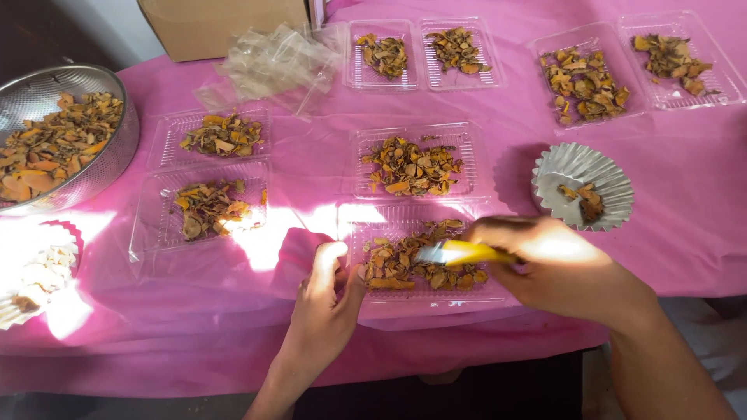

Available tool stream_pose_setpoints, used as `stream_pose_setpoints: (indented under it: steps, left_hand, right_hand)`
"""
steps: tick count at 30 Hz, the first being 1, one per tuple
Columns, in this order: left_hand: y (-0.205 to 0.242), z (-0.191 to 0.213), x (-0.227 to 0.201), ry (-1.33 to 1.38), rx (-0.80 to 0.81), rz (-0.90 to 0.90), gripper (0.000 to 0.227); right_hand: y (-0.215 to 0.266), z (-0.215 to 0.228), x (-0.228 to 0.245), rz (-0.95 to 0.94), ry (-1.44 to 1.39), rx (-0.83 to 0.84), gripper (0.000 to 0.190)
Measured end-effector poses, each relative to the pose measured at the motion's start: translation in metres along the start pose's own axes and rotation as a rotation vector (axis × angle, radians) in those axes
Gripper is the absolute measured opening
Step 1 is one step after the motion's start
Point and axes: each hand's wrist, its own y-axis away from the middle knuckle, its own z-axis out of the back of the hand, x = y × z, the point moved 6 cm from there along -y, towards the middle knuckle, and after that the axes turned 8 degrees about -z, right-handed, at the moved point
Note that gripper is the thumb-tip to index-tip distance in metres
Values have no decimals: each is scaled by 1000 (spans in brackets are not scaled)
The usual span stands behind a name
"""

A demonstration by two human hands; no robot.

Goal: Sorting and arranging dried tea ingredients into plastic containers using a brush and hands

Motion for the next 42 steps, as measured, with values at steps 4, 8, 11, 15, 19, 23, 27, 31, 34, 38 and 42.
stream_pose_setpoints:
  steps: [4, 8, 11, 15, 19, 23, 27, 31, 34, 38, 42]
  left_hand:
    - [2, -1, 2, -1, -2, 30, 29]
    - [5, 0, 5, 21, -9, 107, 40]
    - [5, -1, 8, 5, -11, 97, 39]
    - [3, -2, 5, -4, 1, 86, 31]
    - [3, -1, 2, -36, -12, 115, 37]
    - [3, 1, -7, -93, -16, 107, 39]
    - [3, 1, -11, -153, -50, -10, 60]
    - [5, 1, -7, -161, -27, 35, 63]
    - [4, 0, -2, -127, -28, 92, 63]
    - [3, -6, 1, -23, -61, 105, 48]
    - [4, -11, 3, 76, -73, 28, 35]
  right_hand:
    - [-11, -27, 20, 238, -10, 254, 29]
    - [-19, -42, 12, 58, 168, 287, 30]
    - [-17, -43, 10, 116, 167, 223, 23]
    - [-14, -47, 11, 157, 155, 165, 30]
    - [-7, -36, 17, 264, -60, 34, 18]
    - [-8, -38, 6, 40, -88, 0, 33]
    - [3, -34, 7, 161, 195, -221, 30]
    - [43, 33, 5, -47, 20, -517, 31]
    - [62, 46, -51, -640, 41, -427, 63]
    - [63, 27, -101, -263, 73, -626, 27]
    - [69, 18, -99, -52, 165, -766, 9]
